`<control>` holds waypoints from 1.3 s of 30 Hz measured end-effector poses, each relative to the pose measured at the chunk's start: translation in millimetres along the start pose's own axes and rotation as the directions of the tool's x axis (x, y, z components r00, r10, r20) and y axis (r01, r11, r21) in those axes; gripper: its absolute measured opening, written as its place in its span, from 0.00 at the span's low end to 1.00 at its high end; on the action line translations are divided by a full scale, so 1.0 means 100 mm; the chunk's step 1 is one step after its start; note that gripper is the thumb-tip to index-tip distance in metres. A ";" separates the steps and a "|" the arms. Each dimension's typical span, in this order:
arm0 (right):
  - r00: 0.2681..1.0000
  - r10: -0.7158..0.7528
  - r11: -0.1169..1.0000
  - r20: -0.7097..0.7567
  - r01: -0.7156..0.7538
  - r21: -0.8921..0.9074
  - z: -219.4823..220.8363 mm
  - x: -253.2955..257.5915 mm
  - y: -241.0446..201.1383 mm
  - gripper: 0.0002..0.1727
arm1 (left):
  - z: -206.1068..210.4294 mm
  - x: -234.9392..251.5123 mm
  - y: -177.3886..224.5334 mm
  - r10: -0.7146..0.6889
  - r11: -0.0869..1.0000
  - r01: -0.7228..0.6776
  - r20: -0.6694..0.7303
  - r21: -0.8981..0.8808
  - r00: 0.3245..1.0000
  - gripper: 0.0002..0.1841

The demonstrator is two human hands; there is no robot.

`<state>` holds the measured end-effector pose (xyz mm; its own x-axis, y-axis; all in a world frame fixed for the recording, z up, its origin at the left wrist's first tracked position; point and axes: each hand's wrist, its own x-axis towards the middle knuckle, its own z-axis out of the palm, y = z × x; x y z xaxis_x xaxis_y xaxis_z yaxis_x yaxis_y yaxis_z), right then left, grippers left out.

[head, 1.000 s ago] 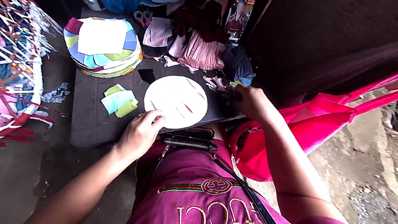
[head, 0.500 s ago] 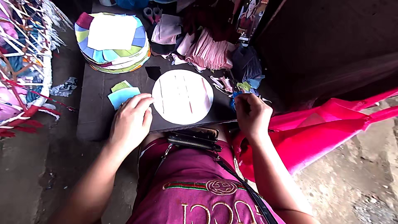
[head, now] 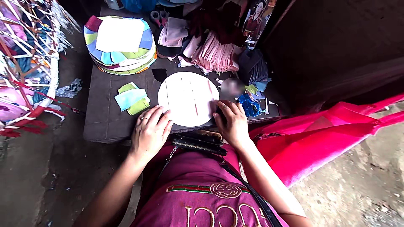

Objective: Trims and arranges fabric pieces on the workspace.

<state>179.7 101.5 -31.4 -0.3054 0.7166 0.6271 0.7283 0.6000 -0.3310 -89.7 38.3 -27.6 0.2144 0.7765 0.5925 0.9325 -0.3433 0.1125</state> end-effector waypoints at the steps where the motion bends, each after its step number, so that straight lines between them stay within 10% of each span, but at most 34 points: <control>1: 1.000 0.002 1.000 -0.001 -0.002 -0.007 0.01 -0.01 0.00 0.21 | 0.00 0.00 0.00 0.004 1.000 -0.004 -0.005 0.006 1.000 0.20; 39: 0.999 0.013 1.000 0.039 -0.012 -0.027 0.00 -0.03 0.01 0.19 | -0.05 -0.03 0.01 -0.098 0.987 0.092 -0.044 -0.131 0.994 0.20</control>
<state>181.3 99.7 -33.2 -0.3194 0.7379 0.5945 0.7482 0.5814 -0.3197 -90.5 33.3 -25.3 0.1087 0.7824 0.6132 0.9021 -0.3368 0.2698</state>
